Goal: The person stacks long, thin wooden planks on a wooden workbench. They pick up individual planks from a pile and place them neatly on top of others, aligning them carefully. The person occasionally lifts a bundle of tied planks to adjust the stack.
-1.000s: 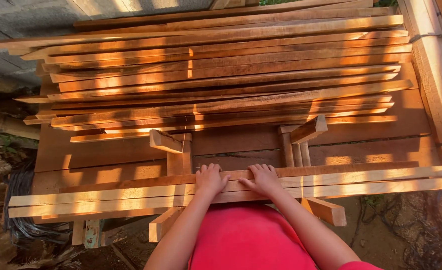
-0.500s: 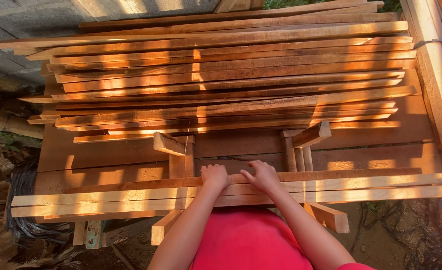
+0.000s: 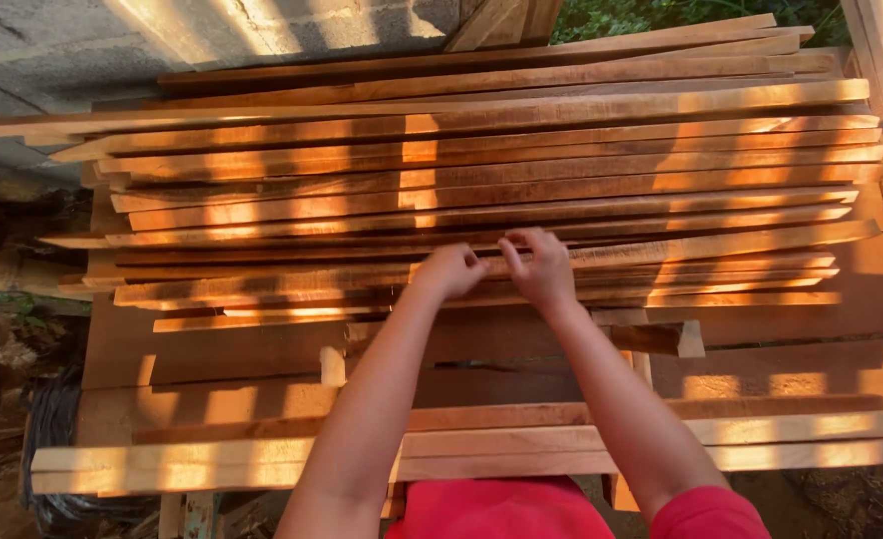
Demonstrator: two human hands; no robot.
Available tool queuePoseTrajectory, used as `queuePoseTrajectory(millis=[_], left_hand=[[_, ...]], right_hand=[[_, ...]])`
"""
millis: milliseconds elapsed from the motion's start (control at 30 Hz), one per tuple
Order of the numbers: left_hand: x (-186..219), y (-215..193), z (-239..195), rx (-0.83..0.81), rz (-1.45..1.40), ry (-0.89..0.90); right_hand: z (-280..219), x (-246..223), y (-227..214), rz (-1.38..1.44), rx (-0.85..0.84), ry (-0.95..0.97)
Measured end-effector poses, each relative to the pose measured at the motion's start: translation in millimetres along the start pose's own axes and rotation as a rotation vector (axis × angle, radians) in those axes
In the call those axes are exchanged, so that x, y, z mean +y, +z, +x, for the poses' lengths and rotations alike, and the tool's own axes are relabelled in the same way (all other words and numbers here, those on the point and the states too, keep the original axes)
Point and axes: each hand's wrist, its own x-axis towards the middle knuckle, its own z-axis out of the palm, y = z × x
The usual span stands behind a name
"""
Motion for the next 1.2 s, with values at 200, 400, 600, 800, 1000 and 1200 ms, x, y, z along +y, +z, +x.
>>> queuePoseTrajectory(millis=[200, 400, 600, 800, 1000, 1200], left_hand=[[-19, -113, 107, 0.196, 0.19, -0.025], [-21, -187, 148, 0.33, 0.465, 0.063], [-49, -193, 195, 0.151, 0.654, -0.04], [-47, -205, 209, 0.14, 0.667, -0.008], [-57, -203, 206, 0.173, 0.589, 0.052], [-38, -207, 186, 0.11, 0.707, -0.027]], right_hand=[[131, 43, 6, -0.241, 0.066, -0.227], [216, 79, 15, -0.441, -0.037, -0.226], [261, 92, 15, -0.549, -0.617, 0.067], [286, 94, 17, -0.577, -0.749, 0.056], [282, 94, 4, -0.567, -0.823, 0.069], [256, 108, 9, -0.574, -0.612, -0.112]])
